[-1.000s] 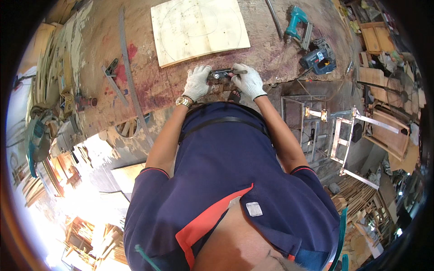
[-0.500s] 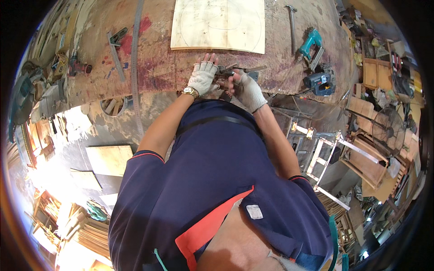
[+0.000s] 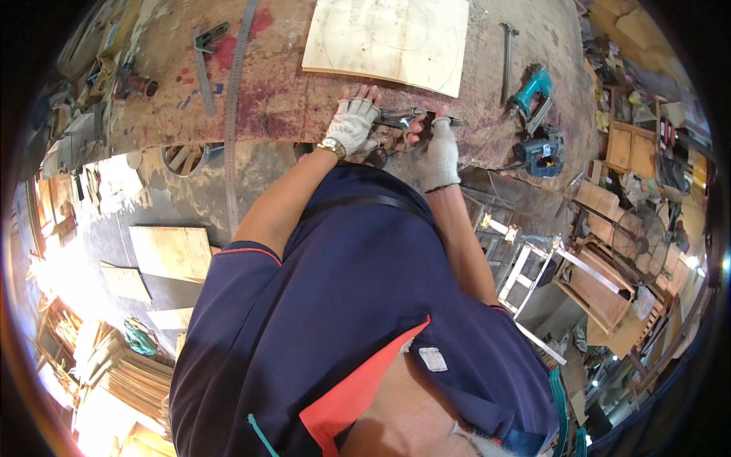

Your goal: The person assembles a metal frame by aligning and joining metal tubes with a metal bracket. They then use an angle grinder to smooth the edges of the assembled frame. The work is performed on a cluttered workshop table with various tools visible.

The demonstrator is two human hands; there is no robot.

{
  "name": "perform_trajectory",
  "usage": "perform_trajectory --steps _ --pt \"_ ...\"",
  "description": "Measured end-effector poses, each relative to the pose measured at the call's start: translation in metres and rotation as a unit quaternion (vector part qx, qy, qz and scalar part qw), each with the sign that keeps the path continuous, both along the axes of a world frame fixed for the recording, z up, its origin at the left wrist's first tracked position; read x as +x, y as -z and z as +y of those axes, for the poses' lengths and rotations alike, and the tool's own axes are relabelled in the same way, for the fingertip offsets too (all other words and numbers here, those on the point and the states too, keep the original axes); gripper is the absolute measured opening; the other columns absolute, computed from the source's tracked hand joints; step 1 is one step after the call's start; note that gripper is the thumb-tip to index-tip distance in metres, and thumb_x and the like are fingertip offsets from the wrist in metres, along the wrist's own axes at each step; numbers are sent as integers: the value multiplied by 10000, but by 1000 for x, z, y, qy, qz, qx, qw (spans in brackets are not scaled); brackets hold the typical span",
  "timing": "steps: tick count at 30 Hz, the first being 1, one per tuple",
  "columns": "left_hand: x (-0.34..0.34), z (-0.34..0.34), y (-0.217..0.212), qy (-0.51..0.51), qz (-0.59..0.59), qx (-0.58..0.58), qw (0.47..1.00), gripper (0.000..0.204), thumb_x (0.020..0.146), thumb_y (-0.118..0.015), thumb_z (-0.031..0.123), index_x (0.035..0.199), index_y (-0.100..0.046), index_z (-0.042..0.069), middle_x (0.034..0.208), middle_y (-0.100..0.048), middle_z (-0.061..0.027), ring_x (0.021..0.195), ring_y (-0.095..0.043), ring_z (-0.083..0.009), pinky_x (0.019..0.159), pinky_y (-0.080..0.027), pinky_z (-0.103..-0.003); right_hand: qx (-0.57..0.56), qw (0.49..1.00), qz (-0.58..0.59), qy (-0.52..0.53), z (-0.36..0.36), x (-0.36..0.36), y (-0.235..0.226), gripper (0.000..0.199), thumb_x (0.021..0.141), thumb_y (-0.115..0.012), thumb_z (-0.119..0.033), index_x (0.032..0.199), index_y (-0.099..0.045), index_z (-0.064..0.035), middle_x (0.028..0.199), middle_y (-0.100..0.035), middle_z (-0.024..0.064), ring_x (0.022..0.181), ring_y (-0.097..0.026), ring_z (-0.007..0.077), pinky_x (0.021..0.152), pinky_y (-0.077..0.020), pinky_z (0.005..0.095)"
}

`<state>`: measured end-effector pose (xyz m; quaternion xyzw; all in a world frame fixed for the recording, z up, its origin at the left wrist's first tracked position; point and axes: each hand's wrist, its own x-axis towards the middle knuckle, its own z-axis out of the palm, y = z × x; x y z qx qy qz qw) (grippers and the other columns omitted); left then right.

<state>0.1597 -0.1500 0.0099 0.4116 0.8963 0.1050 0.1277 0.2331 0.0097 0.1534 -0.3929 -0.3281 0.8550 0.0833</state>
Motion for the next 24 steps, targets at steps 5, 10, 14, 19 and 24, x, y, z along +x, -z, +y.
perform_trajectory --steps 5,10,14,19,24 --pt "-3 4 7 27 62 -63 996 1197 828 -737 678 1692 -209 41 1786 -140 -177 1655 -111 -359 1314 -57 -612 -42 996 -76 -2 7 -3 80 386 1098 -596 -450 1086 -597 -65 826 -608 52 674 -572 182 550 -478 314" --pt "-4 7 -9 34 6 -69 997 1193 842 -725 680 1697 -189 43 1788 -130 -173 1656 -95 -361 1312 -51 -618 -23 994 -106 7 10 -2 84 382 1098 -594 -456 1009 -574 -85 825 -601 34 669 -553 175 555 -462 321" --pt "-4 5 4 16 8 -39 999 1179 864 -652 757 1692 -214 42 1787 -137 -173 1657 -87 -362 1303 -45 -643 -19 1000 3 -12 5 8 -11 403 1103 -572 -468 1093 -570 -65 883 -593 38 714 -545 176 587 -463 329" --pt "-3 5 3 24 25 -51 998 1164 885 -596 787 1690 -219 36 1783 -154 -174 1656 -92 -363 1298 -42 -655 56 998 17 16 -7 3 -14 455 1049 -650 -524 1092 -581 -76 785 -616 36 624 -578 168 523 -470 320" --pt "-4 4 1 18 6 -31 999 1145 885 -650 713 1694 -206 34 1788 -141 -170 1659 -85 -362 1296 -36 -662 62 997 -27 48 -11 -3 21 454 1047 -659 -520 1001 -577 -76 754 -628 57 573 -586 189 493 -470 337"
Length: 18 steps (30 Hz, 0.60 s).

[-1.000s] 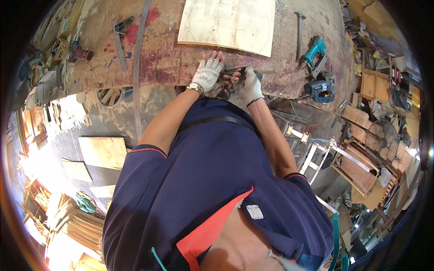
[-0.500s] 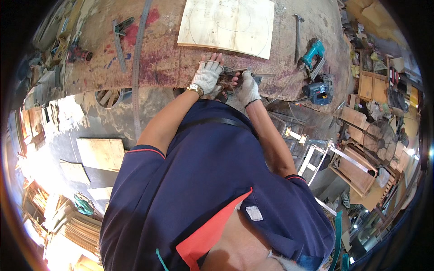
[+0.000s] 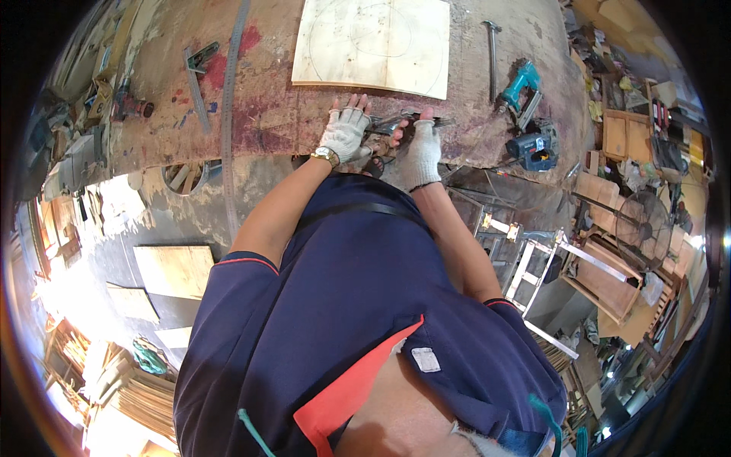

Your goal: The person assembles a metal frame by aligning and joining metal tubes with a metal bracket. They then use an angle grinder to smooth the edges of the assembled frame. The work is performed on a cluttered workshop table with various tools visible.

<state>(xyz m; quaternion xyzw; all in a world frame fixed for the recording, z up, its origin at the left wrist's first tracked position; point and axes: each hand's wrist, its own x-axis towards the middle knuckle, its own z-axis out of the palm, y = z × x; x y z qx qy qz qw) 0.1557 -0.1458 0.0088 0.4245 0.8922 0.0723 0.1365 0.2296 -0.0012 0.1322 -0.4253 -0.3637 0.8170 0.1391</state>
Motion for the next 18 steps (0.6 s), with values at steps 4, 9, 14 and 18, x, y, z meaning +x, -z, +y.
perform_trajectory --steps 4,9,14,18 --pt "-3 1 -1 20 1 -2 1000 1169 817 -771 557 1691 -205 26 1790 -123 -177 1659 -93 -370 1294 -36 -672 -88 990 -85 -67 16 10 84 463 1098 -547 -533 989 -584 -85 829 -631 56 662 -576 196 559 -480 353" --pt "-1 0 5 18 24 -10 1000 1189 816 -764 611 1689 -211 22 1786 -138 -183 1650 -121 -383 1288 -60 -683 -131 990 -1 -52 11 8 71 365 1114 -543 -476 1115 -566 -112 859 -600 12 696 -560 161 581 -449 316" --pt "2 0 3 4 15 5 1000 1177 849 -698 697 1687 -222 22 1782 -149 -188 1649 -123 -381 1286 -55 -683 -173 977 114 -59 22 9 -14 334 1133 -536 -385 1226 -580 -66 868 -590 9 717 -530 139 620 -467 299" --pt "2 0 4 11 25 -4 1000 1159 873 -648 733 1685 -230 19 1784 -143 -187 1653 -108 -374 1281 -41 -691 -233 969 84 -22 22 13 -50 353 1121 -564 -396 1211 -605 -56 825 -611 18 680 -540 154 603 -462 306"
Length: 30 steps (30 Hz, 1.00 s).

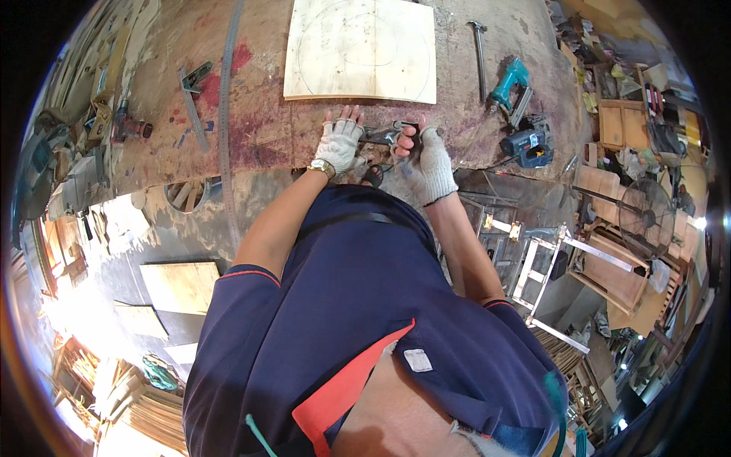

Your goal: The person assembles a metal frame by aligning and joining metal tubes with a metal bracket. They then use an angle grinder to smooth the edges of the assembled frame. The work is performed on a cluttered workshop table with various tools visible.

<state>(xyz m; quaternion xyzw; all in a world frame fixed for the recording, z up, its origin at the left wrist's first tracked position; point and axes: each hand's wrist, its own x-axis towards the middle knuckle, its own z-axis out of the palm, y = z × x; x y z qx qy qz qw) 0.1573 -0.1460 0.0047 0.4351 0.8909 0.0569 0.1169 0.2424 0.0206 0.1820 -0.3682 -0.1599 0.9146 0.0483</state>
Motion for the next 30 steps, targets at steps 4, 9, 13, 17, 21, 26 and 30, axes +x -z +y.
perform_trajectory --steps 4,9,13,17,21,26,30 --pt "-1 4 -3 7 -1 -19 1000 1144 889 -610 758 1682 -245 19 1786 -135 -182 1656 -89 -368 1278 -23 -697 77 994 71 23 -6 4 -57 394 1108 -577 -426 1226 -601 -51 831 -628 15 672 -558 147 610 -469 308" --pt "2 1 -1 3 14 -32 999 1137 897 -588 774 1682 -251 23 1790 -130 -172 1656 -80 -373 1275 -12 -702 156 981 109 37 -1 3 -107 449 1096 -583 -469 1245 -592 -46 865 -656 13 701 -580 135 638 -474 304" --pt "2 4 -4 6 17 -33 999 1147 887 -591 781 1681 -257 24 1785 -151 -175 1654 -94 -378 1276 -14 -700 130 985 101 46 -7 6 -89 421 1098 -585 -452 1228 -595 -52 881 -646 16 730 -574 144 657 -473 301" --pt "2 3 -5 1 12 -15 1000 1157 875 -601 782 1680 -259 24 1780 -173 -176 1652 -107 -377 1277 -17 -701 104 987 114 48 -7 3 -71 383 1097 -591 -434 1183 -619 -61 899 -645 29 740 -570 151 659 -475 304" --pt "3 2 -5 -1 15 -6 1000 1158 875 -599 783 1679 -257 22 1780 -175 -175 1651 -114 -374 1276 -12 -707 116 987 99 50 -14 -1 -68 401 1097 -583 -450 1190 -594 -60 873 -647 29 703 -592 159 634 -491 313" --pt "2 2 -1 6 13 -21 1000 1156 879 -593 783 1680 -252 23 1781 -166 -175 1652 -108 -376 1279 -14 -701 132 985 96 59 -19 -2 -70 391 1101 -583 -444 1182 -595 -62 874 -648 35 703 -592 161 633 -497 316" --pt "2 2 -3 5 4 1 1000 1155 877 -605 772 1681 -251 23 1782 -162 -178 1652 -102 -377 1282 -27 -694 133 984 91 80 -24 -1 -70 392 1098 -591 -443 1183 -593 -61 860 -634 36 709 -596 164 634 -500 316"
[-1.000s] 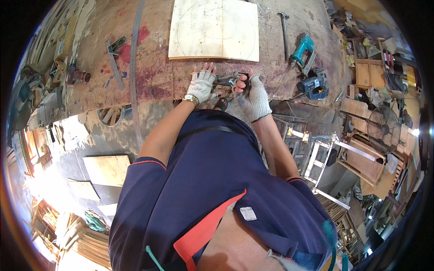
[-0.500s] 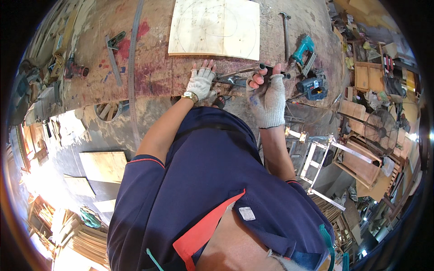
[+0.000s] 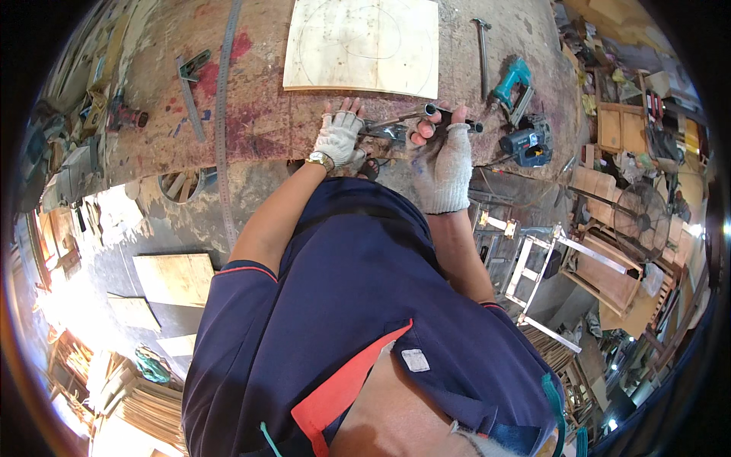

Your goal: The person assembles a metal frame by aligning and joining metal tubes with a metal bracket. They then use an angle grinder to smooth the edges of the assembled frame. The work is performed on a cluttered workshop table with various tools visible.

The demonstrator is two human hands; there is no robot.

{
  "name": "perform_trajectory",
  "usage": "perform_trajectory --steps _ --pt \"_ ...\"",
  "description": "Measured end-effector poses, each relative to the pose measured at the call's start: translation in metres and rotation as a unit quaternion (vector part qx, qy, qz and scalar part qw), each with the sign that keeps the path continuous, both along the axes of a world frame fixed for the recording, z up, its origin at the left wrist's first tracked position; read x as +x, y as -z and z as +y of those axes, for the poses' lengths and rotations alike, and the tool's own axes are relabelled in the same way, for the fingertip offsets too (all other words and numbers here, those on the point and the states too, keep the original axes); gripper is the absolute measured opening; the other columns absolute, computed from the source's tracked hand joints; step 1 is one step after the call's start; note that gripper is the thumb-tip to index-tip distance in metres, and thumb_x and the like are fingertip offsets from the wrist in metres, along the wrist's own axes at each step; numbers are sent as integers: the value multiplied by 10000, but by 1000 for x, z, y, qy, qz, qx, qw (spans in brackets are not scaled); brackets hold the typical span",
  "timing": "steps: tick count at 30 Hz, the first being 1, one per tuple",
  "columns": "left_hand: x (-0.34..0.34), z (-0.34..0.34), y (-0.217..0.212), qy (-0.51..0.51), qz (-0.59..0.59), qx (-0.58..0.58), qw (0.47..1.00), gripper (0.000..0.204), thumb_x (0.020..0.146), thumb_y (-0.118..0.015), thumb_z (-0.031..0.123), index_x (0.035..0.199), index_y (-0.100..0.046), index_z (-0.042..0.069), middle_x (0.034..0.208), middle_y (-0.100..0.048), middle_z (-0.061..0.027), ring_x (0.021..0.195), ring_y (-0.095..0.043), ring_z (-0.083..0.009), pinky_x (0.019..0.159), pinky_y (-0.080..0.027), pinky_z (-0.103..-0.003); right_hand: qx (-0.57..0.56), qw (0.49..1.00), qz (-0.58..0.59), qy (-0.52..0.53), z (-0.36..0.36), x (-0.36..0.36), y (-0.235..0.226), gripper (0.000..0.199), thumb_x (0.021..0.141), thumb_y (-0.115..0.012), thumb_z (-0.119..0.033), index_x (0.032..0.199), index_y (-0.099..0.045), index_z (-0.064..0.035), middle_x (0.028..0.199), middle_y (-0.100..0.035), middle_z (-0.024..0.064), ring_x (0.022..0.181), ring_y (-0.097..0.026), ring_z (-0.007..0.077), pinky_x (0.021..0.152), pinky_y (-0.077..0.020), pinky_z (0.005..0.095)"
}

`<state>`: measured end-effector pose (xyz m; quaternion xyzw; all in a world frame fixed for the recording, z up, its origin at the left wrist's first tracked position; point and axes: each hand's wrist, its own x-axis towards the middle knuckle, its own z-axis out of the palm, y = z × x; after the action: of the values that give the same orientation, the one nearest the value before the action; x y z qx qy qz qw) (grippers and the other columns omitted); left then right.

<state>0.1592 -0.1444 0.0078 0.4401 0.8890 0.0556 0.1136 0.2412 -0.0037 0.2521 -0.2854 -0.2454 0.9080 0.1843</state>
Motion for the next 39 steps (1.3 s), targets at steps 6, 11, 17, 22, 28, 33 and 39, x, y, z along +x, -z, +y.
perform_trajectory --steps 6,11,17,22,28,33,39 --pt "0 -1 -1 1 -1 1 1000 1168 872 -625 759 1687 -228 23 1783 -151 -183 1654 -103 -368 1284 -34 -683 -17 1000 -10 23 -1 6 4 391 1095 -602 -435 1202 -586 -59 852 -639 47 700 -597 169 628 -512 317" --pt "-5 -6 6 -40 -47 90 994 1176 855 -686 715 1693 -211 40 1775 -167 -193 1647 -118 -389 1290 -68 -657 -27 999 -5 29 -5 8 2 373 1104 -594 -408 1207 -589 -50 849 -663 65 665 -621 175 605 -531 316" --pt "-10 -1 -137 -129 -250 320 905 889 839 -832 145 1620 -411 99 1543 -556 -168 1414 -554 -339 1177 -435 -464 -16 999 5 31 -7 5 4 348 1126 -567 -349 1222 -603 -16 854 -686 84 630 -646 186 575 -544 308" --pt "-8 1 -171 -91 -221 417 877 547 816 -726 -42 1353 -661 42 1238 -700 -146 1135 -685 -316 985 -543 -406 -31 999 34 22 -9 4 7 335 1136 -549 -293 1266 -577 14 904 -723 112 655 -687 179 570 -555 297" --pt "-8 16 -179 -113 -175 445 871 337 840 -679 -121 1144 -733 14 955 -693 -155 878 -706 -325 802 -553 -382 142 970 -94 -174 7 38 -6 245 1103 -572 -165 1220 -650 36 884 -711 94 638 -651 139 577 -547 269" --pt "-11 15 -171 -100 -144 446 878 274 896 -738 -67 1163 -730 -6 977 -707 -114 849 -661 -226 774 -540 -339 371 911 -179 -28 41 63 29 296 1034 -518 -8 1280 -675 42 876 -644 30 712 -596 79 629 -504 232" --pt "-10 15 -181 -115 -136 429 886 275 908 -679 -149 1177 -710 -103 937 -688 -34 941 -677 -94 819 -547 -250 608 766 -166 -126 69 52 17 326 914 -644 -78 1220 -731 -10 905 -655 132 743 -631 191 707 -514 349"
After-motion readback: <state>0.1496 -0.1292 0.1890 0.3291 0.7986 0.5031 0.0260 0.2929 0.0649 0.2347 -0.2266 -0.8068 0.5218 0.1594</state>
